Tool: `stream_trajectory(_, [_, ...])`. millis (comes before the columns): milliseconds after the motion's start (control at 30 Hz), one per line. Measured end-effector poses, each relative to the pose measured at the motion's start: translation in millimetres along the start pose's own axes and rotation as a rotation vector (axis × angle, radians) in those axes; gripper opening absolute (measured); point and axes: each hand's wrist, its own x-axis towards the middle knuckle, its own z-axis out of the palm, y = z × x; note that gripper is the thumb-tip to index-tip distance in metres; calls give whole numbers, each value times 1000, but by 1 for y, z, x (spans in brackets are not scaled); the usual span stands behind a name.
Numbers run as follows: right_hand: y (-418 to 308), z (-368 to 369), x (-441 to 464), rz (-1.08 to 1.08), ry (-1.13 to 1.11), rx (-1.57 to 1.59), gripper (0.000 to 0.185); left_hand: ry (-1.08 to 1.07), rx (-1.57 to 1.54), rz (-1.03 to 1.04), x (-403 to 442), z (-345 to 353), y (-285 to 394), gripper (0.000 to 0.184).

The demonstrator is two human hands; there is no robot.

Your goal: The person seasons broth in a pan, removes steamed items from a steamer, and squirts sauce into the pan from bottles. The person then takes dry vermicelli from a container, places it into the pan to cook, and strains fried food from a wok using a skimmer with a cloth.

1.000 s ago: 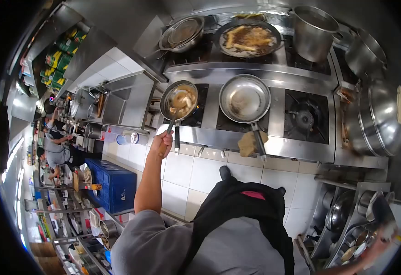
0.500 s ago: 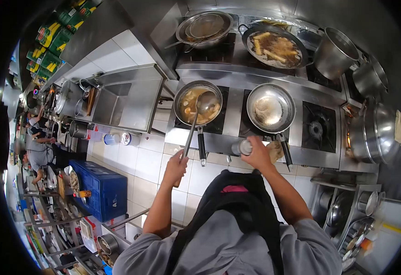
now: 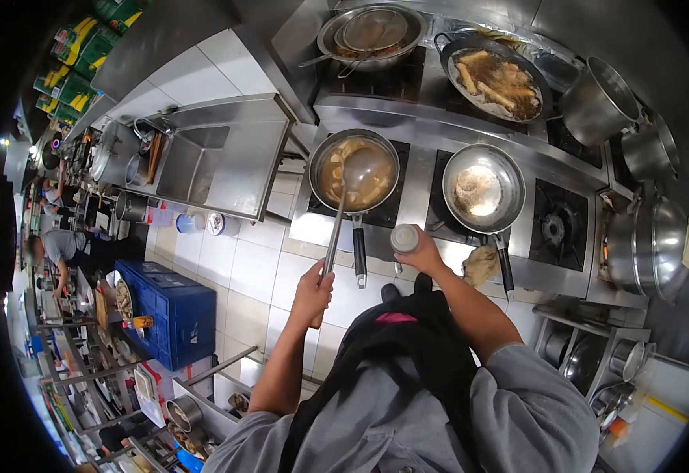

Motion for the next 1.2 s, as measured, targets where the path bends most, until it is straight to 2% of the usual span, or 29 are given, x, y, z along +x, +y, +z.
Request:
stream_trajectory(33, [-3, 0, 3, -1, -2, -5, 74, 1, -5, 1, -2, -5, 11, 49])
stream_trajectory(100, [-10, 2, 11, 5, -35, 130, 75, -140, -300, -165, -2, -11, 26, 50])
stream_trajectory(167, [-34, -7, 14, 16, -30, 53, 78, -127, -320, -159, -1, -7, 22, 51])
stream_trajectory(233, [-40, -12, 19, 78, -130, 218, 80, -112, -343, -161, -8, -7, 17, 52])
stream_trajectory(367, [-58, -22, 38, 32, -208, 162, 80, -107, -224, -154, -18, -8, 16, 52])
stream_trajectory(400, [-63, -26, 42, 49, -203, 75, 79, -72, -190, -149, -21, -7, 15, 51])
stream_trajectory(533, [-64, -33, 57, 143, -200, 100, 77, -103, -95, -153, -18, -11, 10, 53])
stream_trajectory(600, [-68, -37, 59, 118, -184, 113, 73, 169, 356, 254, -18, -9, 2, 51])
stream_trajectory(733, [-77, -47, 62, 77, -156, 142, 72, 164, 314, 112, -15, -18, 17, 50])
stream_trajectory(833, [-79, -53, 64, 92, -163, 95, 75, -32, -178, -143, -6, -12, 17, 50])
stream_trajectory(867, [-73, -53, 64, 100, -139, 95, 76, -100, -375, -152, -6, -11, 18, 54])
stream_trajectory(900, [-70, -54, 63, 110, -115, 95, 78, -101, -377, -151, -3, -10, 17, 54])
stream_trajectory(967, [-64, -55, 60, 121, -103, 90, 76, -150, -677, -286, 4, -9, 15, 54])
stream_trajectory(1000, [-65, -56, 59, 130, -92, 88, 75, -152, -679, -284, 5, -11, 15, 54])
stream_trajectory(1067, [-68, -61, 58, 166, -109, 52, 73, -217, -951, -363, 8, -20, 14, 56])
stream_trajectory(1100, [-71, -63, 58, 201, -126, 20, 71, -218, -952, -361, 7, -22, 16, 56])
stream_trajectory(1200, [-80, -62, 68, 253, -201, 43, 64, -96, -547, -244, 1, -27, 27, 53])
